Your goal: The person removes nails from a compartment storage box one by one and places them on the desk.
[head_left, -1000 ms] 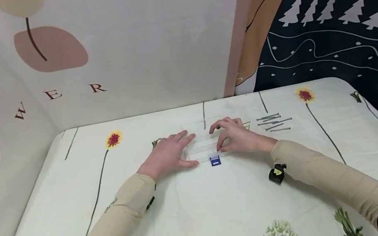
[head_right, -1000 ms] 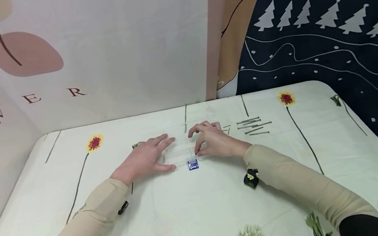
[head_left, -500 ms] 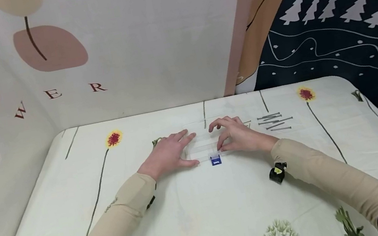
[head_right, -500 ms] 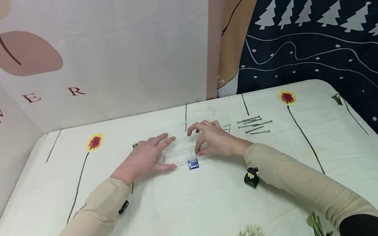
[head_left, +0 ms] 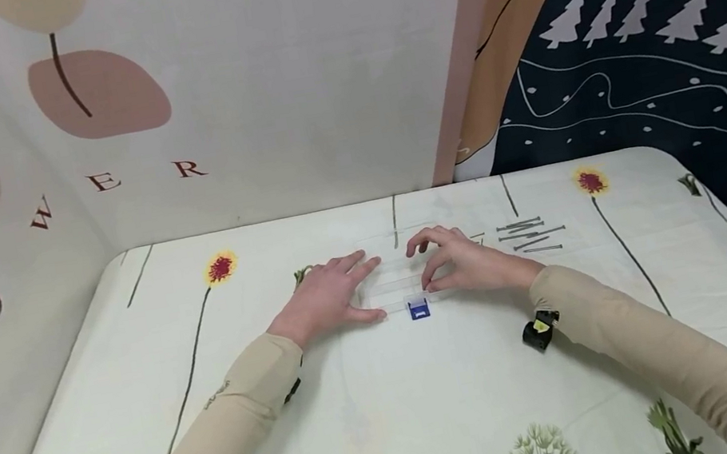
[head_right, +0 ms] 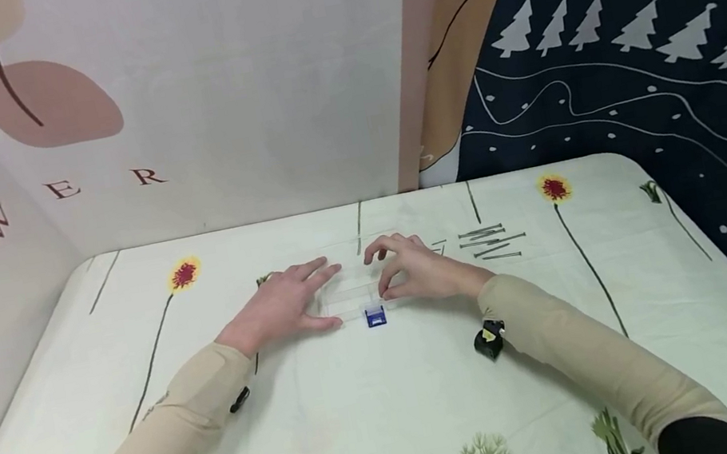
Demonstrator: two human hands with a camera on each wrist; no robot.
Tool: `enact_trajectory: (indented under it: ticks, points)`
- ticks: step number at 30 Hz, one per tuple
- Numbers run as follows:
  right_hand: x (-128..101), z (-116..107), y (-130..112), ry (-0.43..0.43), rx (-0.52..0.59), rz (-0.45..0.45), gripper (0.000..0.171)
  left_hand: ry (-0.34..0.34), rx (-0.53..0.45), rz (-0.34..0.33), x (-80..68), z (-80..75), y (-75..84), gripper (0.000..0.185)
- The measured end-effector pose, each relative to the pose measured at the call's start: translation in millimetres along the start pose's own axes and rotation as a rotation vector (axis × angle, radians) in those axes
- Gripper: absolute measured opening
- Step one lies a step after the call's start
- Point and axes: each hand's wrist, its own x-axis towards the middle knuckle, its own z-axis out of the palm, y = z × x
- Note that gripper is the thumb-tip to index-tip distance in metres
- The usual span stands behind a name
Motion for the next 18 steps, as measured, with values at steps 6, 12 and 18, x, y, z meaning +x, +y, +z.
enact_trajectory:
  ticks: [6,12,18]
  points:
    - [-4,-5,1,0.028,0.055,0.043,0.01,0.003,0.001,-0.006,-0.6,-0.6,1.9,0.084]
    - [-10,-12,3,0.083,0.153,0.084,0.009,-0.002,-0.006,-0.01,-1.5,-2.5,2.7,0.084]
    - [-21,-21,5,0.132,0.248,0.165,0.007,0.017,-0.016,0.007,-2.1,-1.7,1.4,0.083]
